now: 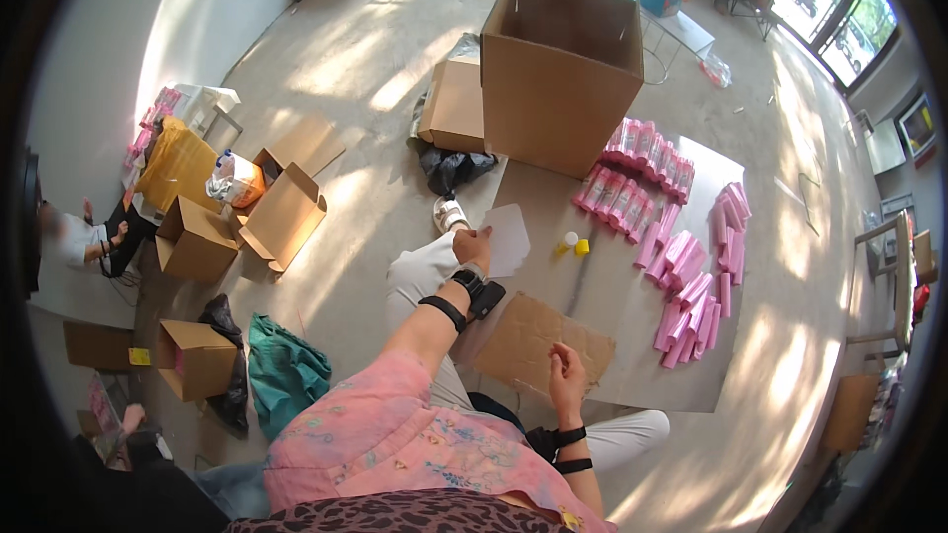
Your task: Wrapping pink cylindrical battery cells in white adhesive paper.
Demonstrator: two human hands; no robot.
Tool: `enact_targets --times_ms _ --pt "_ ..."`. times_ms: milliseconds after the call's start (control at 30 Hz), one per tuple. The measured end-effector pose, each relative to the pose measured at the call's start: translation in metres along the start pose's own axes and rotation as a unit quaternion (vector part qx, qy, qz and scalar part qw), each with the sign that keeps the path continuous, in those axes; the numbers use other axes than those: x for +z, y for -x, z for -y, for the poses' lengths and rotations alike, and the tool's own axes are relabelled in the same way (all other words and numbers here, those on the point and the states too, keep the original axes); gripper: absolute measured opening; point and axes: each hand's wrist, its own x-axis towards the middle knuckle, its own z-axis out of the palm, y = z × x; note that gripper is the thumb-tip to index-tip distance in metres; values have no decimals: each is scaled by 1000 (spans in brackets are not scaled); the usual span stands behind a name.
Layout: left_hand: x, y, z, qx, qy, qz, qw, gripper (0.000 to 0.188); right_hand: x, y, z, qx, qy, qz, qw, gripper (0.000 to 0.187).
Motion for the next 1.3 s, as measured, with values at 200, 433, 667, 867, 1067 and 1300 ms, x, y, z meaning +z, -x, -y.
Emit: enact_targets --times_ms 200,433,667,867,1067,1300 --pt "2 -7 14 68 -41 -61 995 32 -4 12 6 0 19 15 1000 23" --pt "-16 21 1 77 37 9 996 32 -10 30 -5 -5 32 -6 999 24" --pt "-43 8 -14 98 172 28 980 42 4 31 14 -44 12 21 999 26" --pt "-95 61 -38 0 401 277 873 37 9 32 54 -74 64 -22 995 30" --pt "-173 148 -73 -27 440 418 794 32 28 9 131 -154 3 -60 986 31" --pt "-180 194 -76 43 415 423 805 30 18 14 146 -101 13 -21 995 26"
